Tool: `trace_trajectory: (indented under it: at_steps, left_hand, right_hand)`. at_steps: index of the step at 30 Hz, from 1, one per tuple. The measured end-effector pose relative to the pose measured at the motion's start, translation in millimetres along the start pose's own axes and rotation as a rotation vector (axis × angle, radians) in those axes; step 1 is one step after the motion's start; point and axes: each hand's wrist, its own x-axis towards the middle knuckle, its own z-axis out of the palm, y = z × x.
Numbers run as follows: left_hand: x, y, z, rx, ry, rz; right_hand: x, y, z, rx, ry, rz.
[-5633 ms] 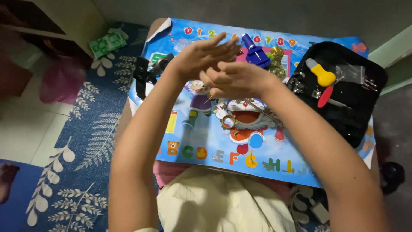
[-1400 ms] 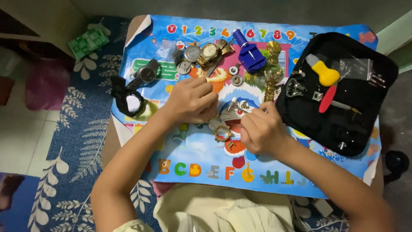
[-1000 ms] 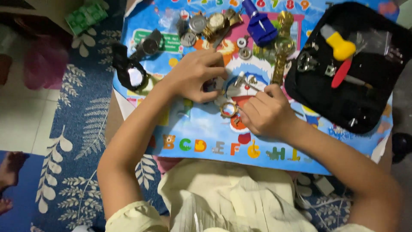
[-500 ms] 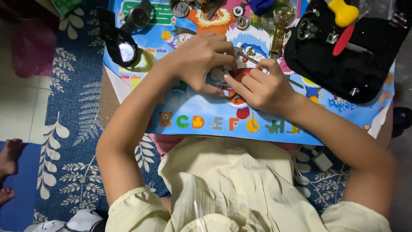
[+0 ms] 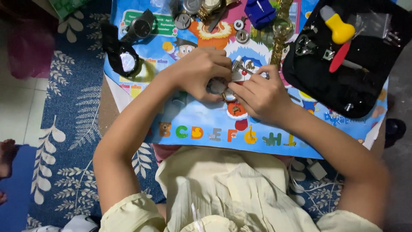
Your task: A person uses precision tools to repair and manipulate the internal components of a watch movement on a workspace mat.
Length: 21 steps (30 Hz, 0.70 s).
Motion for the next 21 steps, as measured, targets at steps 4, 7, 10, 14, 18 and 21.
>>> trace_trajectory:
  at_steps: [4,7,10,14,18,21]
  left_hand:
    - [3,3,-5,0.008,-0.027,-0.030]
    - [-3,-3,-3,-0.005,-0.022,-0.070]
    - [-6,-9,-4,-0.044,0.009,-0.116]
    - [-1,-3,-8,-0.082,-0.003,-0.118]
    - [-5,-7,-1,-0.058,-0.030,-0.162]
    - [-1,-7,-6,-0.050,-0.037,-0.184]
  right_hand:
    - [-6,4,1,0.008,0.024,0.072]
    - [-10,4,2,0.013,0.074,0.125]
    - [-18,7,5,0.067,0.085,0.161]
    - [-11,6,2,0.146,0.076,0.160]
    - [2,6,-6,0.142,-0.022,0.136]
    - [3,6,-6,0.193,-0.047,0.148]
